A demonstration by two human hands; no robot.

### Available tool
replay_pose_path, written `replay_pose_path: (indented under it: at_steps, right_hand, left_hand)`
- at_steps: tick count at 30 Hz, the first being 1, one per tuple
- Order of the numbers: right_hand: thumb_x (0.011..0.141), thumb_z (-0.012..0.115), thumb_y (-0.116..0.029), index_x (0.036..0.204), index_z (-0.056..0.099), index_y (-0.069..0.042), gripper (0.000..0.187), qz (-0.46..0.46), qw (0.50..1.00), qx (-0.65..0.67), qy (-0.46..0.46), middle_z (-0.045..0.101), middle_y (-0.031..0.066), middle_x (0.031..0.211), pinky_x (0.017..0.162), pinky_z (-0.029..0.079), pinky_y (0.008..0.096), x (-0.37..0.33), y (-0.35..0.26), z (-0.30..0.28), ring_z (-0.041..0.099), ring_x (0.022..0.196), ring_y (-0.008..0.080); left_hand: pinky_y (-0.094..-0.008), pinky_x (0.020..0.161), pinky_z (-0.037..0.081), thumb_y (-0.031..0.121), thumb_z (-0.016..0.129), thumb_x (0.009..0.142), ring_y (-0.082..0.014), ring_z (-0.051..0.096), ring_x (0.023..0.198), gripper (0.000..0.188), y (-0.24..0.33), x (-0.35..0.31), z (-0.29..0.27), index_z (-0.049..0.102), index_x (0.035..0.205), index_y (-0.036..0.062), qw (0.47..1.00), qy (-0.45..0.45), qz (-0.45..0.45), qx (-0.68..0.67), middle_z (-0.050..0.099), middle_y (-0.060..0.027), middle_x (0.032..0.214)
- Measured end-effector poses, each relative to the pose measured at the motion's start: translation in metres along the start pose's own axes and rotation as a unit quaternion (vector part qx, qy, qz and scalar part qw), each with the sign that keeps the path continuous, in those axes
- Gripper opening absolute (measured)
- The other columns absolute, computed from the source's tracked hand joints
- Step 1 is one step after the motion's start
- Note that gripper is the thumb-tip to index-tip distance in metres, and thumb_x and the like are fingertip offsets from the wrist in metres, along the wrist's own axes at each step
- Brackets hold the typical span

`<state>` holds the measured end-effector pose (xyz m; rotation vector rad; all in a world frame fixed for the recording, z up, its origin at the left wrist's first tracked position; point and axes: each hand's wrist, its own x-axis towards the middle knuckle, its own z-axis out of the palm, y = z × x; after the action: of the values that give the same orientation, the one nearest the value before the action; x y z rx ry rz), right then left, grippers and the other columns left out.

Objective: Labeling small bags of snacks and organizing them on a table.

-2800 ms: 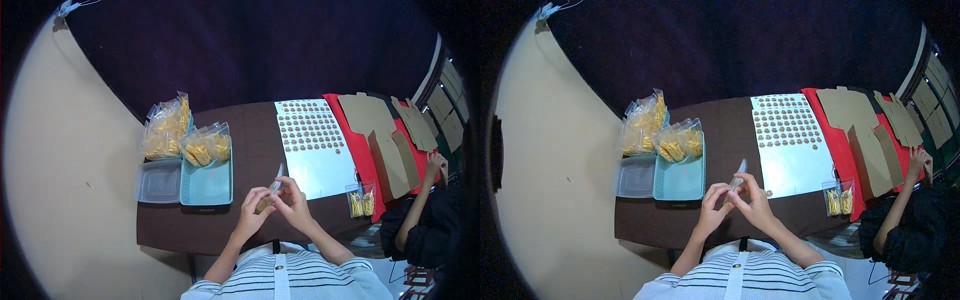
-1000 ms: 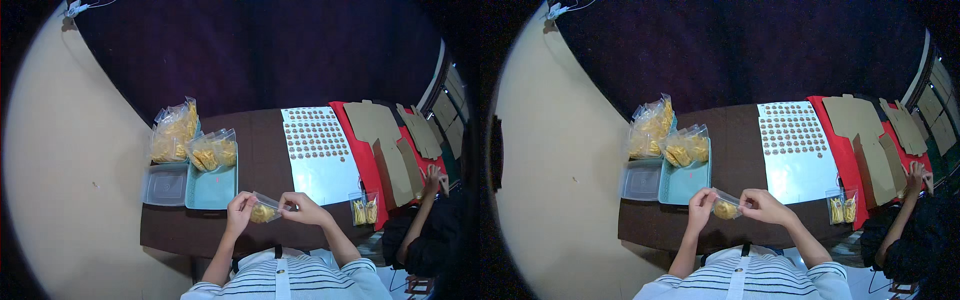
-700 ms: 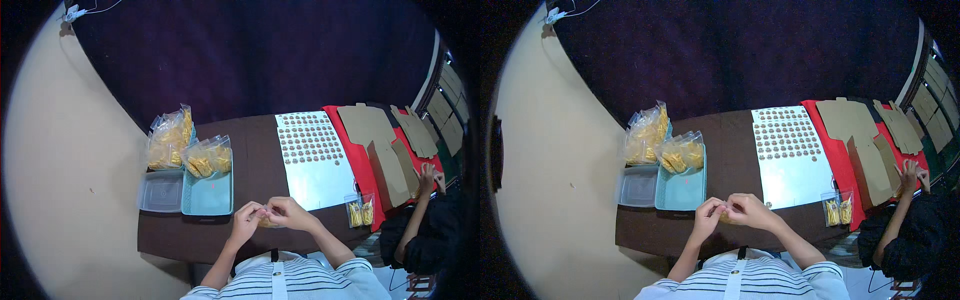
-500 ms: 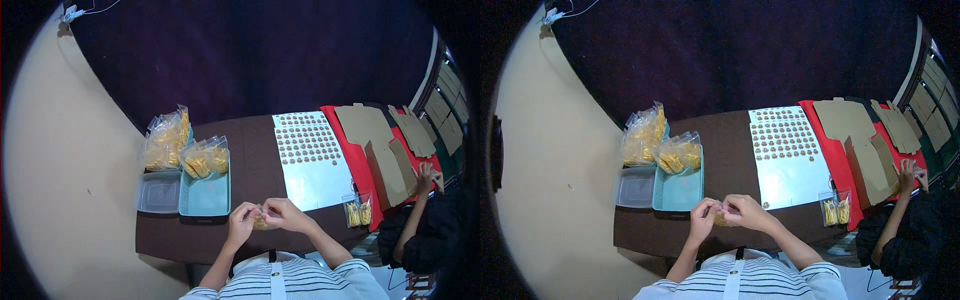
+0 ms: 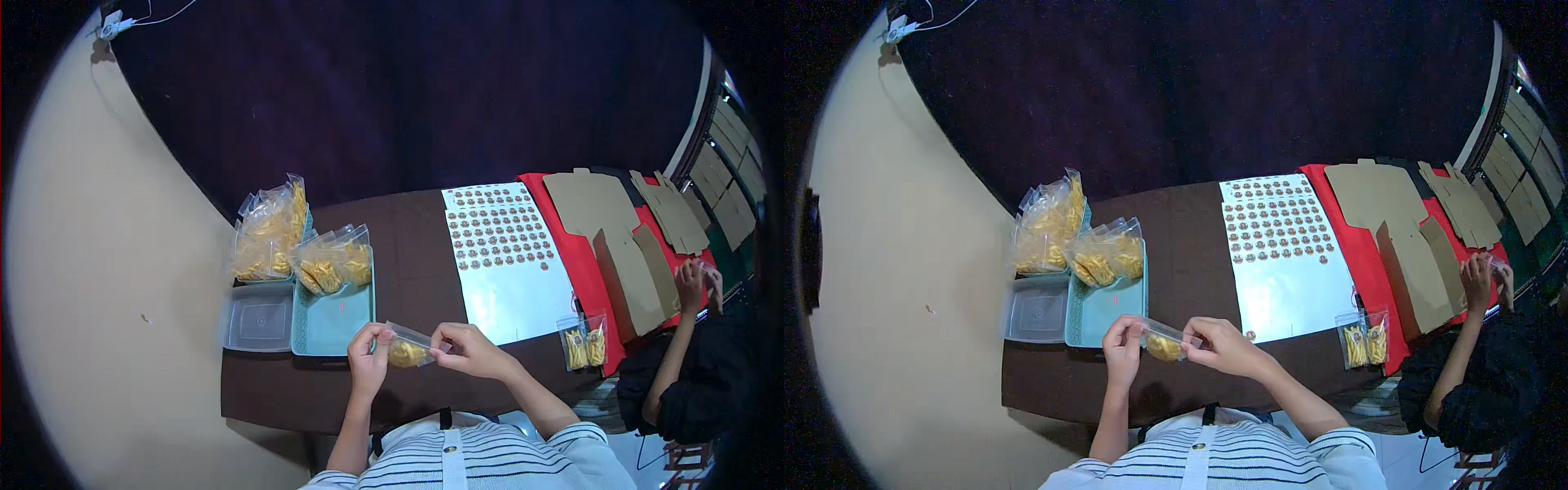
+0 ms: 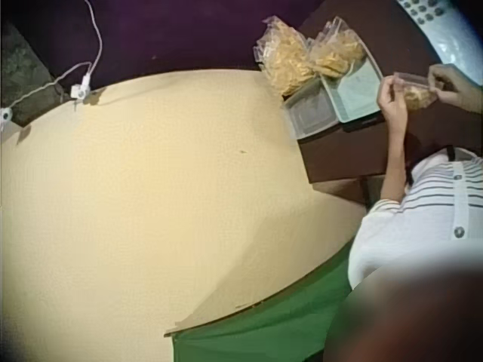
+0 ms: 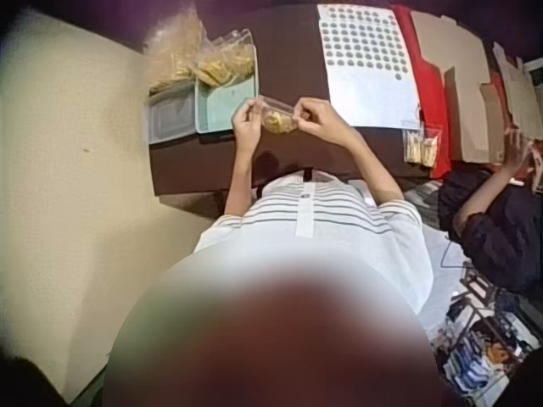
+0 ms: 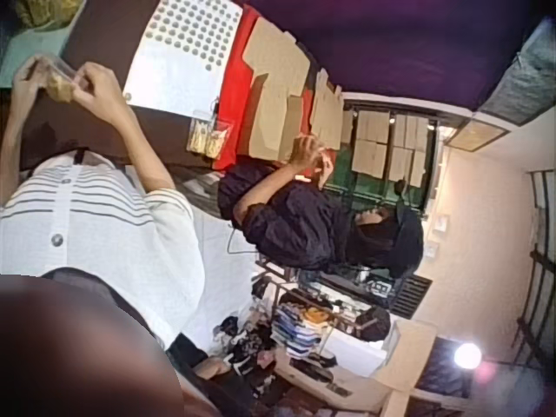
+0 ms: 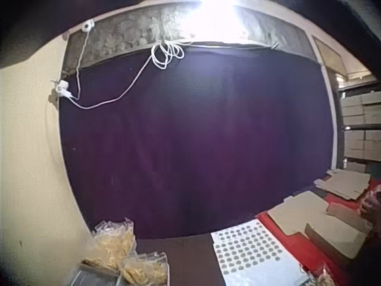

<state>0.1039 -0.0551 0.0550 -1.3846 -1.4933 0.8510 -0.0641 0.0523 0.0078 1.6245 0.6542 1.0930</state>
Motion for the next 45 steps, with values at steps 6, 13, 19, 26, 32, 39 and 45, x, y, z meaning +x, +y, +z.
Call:
replay_pose_path:
  at_steps: [6,13,19,26,32,39,45]
  right_hand:
    - [0.077,0.057,-0.014,0.075,0.052,-0.001,0.014,0.034,0.999,0.002,-0.015,0.052,0.0047,0.067,0.053,0.042,0.0231,0.001,0.002,0.001,0.052,0.063,0.0107]
    - [0.079,0.056,-0.013,0.073,0.050,0.000,0.016,0.037,0.997,0.038,0.057,0.051,0.0033,0.062,0.049,0.038,0.0226,-0.003,0.019,0.014,0.046,0.054,0.0068]
    - [0.086,0.051,-0.008,0.081,0.049,-0.002,0.009,0.109,0.970,0.177,0.129,0.051,-0.0010,0.068,0.053,0.042,0.0179,-0.002,0.020,0.020,0.050,0.059,0.0040]
    - [0.087,0.051,-0.012,0.082,0.051,-0.002,0.012,0.078,0.942,0.265,0.189,0.055,0.0011,0.077,0.064,0.047,0.0214,-0.002,0.007,0.011,0.055,0.071,0.0063]
    - [0.084,0.056,-0.008,0.099,0.049,-0.003,0.017,0.043,0.936,0.316,0.147,0.050,0.0019,0.095,0.078,0.043,0.0235,-0.005,-0.001,0.007,0.050,0.089,0.0079]
    - [0.078,0.065,-0.012,0.111,0.042,-0.006,0.041,0.087,0.974,0.143,0.151,0.048,0.0037,0.102,0.079,0.043,0.0235,-0.016,0.029,0.030,0.050,0.090,0.0099]
    - [0.084,0.060,-0.016,0.095,0.050,-0.002,0.020,0.113,0.944,0.296,0.086,0.054,0.0002,0.083,0.068,0.043,0.0202,-0.022,0.044,0.046,0.052,0.075,0.0055]
  left_hand:
    - [-0.0200,0.067,0.039,0.018,0.051,0.089,-0.0063,0.048,0.070,0.020,-0.002,0.005,0.005,0.055,0.080,0.0003,0.996,0.003,-0.051,-0.070,0.054,-0.0006,0.075]
    - [-0.0321,0.091,0.035,0.008,0.056,0.083,-0.0174,0.042,0.107,0.042,-0.015,-0.014,0.029,0.037,0.120,0.0032,0.999,0.018,-0.029,-0.029,0.041,-0.0086,0.118]
    - [-0.0459,0.099,0.030,0.028,0.074,0.069,-0.0327,0.030,0.123,0.090,-0.029,-0.036,0.040,0.015,0.132,0.0031,0.991,-0.088,0.036,0.091,0.023,-0.0166,0.132]
    - [-0.0357,0.094,0.038,0.018,0.074,0.067,-0.0274,0.044,0.114,0.072,-0.020,-0.021,0.034,0.035,0.126,0.0032,0.981,-0.126,0.051,0.136,0.039,-0.0136,0.125]
    - [-0.0317,0.092,0.039,0.009,0.060,0.079,-0.0233,0.048,0.110,0.055,-0.026,-0.023,0.029,0.036,0.127,0.0014,0.993,-0.101,0.025,0.061,0.047,-0.0145,0.120]
    - [-0.0265,0.087,0.040,0.015,0.042,0.091,-0.0119,0.049,0.101,0.039,-0.014,-0.032,0.027,0.036,0.125,-0.0022,0.976,-0.038,-0.119,-0.176,0.050,-0.0090,0.113]
    - [-0.0247,0.083,0.040,0.020,0.038,0.093,-0.0089,0.049,0.096,0.031,-0.011,-0.034,0.027,0.040,0.117,0.0005,0.958,-0.035,-0.214,-0.186,0.051,-0.0053,0.106]
